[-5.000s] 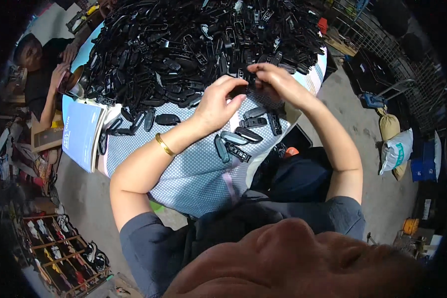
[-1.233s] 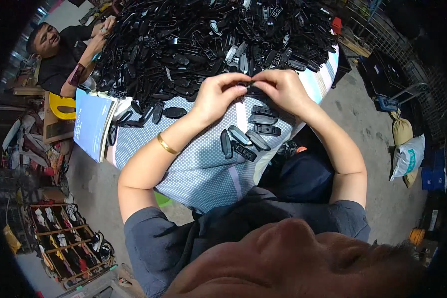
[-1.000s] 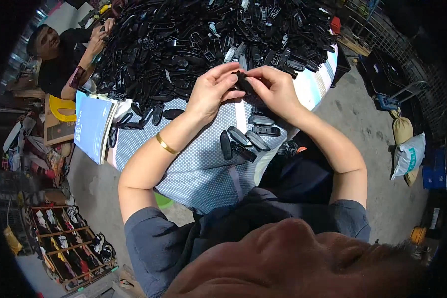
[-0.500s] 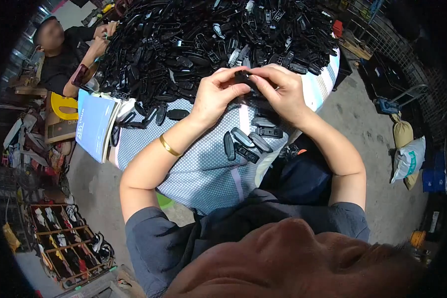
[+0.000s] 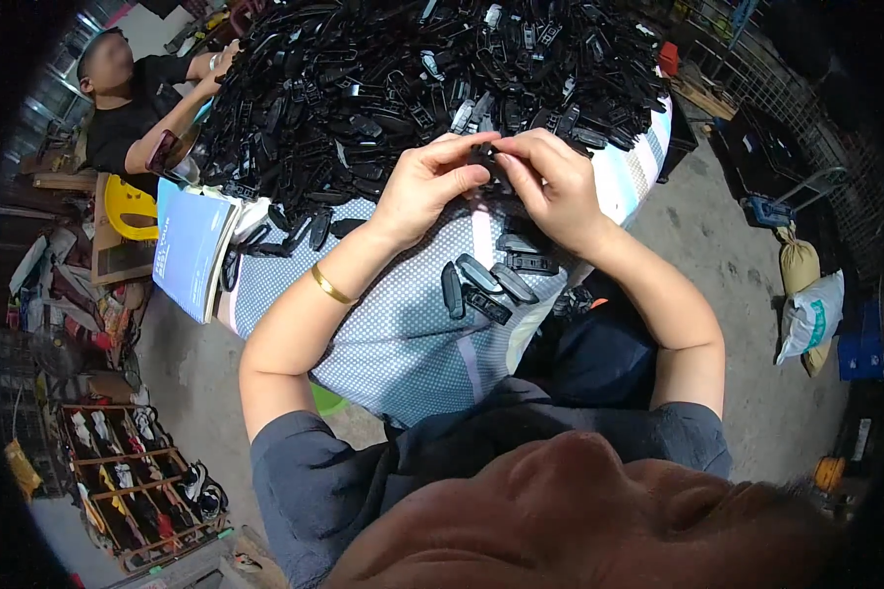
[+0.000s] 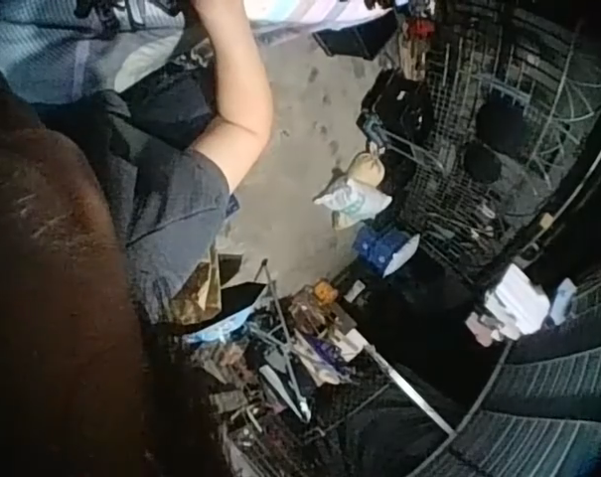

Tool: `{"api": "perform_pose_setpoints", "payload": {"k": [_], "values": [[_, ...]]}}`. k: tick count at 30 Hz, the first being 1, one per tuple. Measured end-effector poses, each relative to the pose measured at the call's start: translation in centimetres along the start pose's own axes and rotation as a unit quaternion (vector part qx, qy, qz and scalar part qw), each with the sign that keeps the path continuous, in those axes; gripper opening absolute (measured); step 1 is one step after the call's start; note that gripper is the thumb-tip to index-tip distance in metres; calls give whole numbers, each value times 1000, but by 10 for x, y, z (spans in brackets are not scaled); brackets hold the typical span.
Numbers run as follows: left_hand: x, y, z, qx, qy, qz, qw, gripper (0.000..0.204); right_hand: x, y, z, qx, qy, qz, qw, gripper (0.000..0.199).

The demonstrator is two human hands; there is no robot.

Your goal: Assembling or sorting small black plastic components on a table.

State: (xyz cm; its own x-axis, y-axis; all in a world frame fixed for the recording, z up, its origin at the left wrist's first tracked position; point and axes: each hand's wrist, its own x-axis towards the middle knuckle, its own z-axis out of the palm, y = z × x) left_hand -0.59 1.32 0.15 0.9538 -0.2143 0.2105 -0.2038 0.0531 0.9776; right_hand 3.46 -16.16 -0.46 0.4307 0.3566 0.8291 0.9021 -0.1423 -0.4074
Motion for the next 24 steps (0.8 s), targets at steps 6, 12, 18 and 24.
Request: {"api": "perform_pose_setpoints", "payload": {"k": [6,12,18,24], "values": [[-1,-3,-1,38,20,15,999,36,1,1,1,-42,-14,-29,999,16],[-3,-8,8,-53,86,-2,995,35,2,-4,3,-121,-26,-94,988,20],[-1,2,3,-67,77,11,995,33,4,-4,-3,-33,-82,126,988,35],[0,5,-4,-16,16,57,998,31,3,-2,-1,102,-171,191,961,35]]}}
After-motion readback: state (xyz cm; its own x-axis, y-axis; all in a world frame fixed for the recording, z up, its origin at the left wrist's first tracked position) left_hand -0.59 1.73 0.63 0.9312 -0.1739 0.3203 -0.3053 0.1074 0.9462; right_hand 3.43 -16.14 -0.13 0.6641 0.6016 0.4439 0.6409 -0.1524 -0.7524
